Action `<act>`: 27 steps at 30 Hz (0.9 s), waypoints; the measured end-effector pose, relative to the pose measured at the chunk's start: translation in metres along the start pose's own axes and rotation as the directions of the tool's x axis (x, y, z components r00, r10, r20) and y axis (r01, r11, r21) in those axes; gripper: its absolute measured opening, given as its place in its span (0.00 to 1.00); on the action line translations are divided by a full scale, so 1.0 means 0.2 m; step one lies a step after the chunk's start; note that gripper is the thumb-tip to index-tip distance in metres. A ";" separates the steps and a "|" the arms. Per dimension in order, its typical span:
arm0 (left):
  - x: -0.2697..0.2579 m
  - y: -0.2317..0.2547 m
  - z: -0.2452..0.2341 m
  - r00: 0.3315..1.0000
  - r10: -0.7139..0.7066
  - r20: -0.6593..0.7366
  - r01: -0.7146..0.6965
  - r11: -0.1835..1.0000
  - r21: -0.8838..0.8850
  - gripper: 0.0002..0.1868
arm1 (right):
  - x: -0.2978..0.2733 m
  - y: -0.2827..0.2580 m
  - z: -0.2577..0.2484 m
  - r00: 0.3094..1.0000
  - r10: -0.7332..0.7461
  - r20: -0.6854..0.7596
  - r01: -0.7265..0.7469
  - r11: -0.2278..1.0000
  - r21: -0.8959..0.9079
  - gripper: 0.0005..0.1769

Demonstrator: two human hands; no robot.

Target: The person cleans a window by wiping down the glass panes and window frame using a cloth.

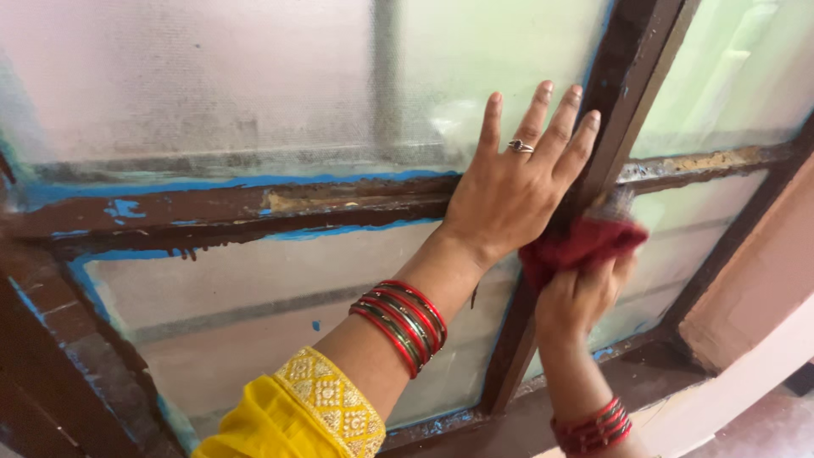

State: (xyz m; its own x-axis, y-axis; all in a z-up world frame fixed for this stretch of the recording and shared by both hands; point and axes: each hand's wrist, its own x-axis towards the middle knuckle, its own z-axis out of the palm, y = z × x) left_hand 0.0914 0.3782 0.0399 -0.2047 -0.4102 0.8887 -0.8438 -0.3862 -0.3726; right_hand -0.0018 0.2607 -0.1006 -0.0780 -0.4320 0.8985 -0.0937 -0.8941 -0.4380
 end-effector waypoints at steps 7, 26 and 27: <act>-0.01 0.01 0.03 1.000 -0.021 -0.023 0.022 1.000 0.014 0.27 | -0.09 0.21 0.04 0.984 -0.178 0.008 0.175 0.959 -0.225 0.27; -0.02 0.01 0.05 0.999 -0.014 -0.052 0.013 1.000 -0.005 0.25 | -0.22 0.17 -0.01 1.000 -0.026 0.004 0.026 0.999 -0.039 0.17; -0.02 0.02 0.06 0.998 -0.013 -0.060 0.013 1.000 -0.010 0.25 | -0.28 0.18 -0.03 0.975 0.216 0.055 -0.222 0.965 0.143 0.19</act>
State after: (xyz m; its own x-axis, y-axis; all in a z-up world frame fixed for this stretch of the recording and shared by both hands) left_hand 0.0946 0.3691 0.0327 -0.2227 -0.3551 0.9079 -0.8510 -0.3834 -0.3588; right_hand -0.0058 0.2534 -0.1677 -0.0415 -0.6206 0.7830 0.0687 -0.7836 -0.6174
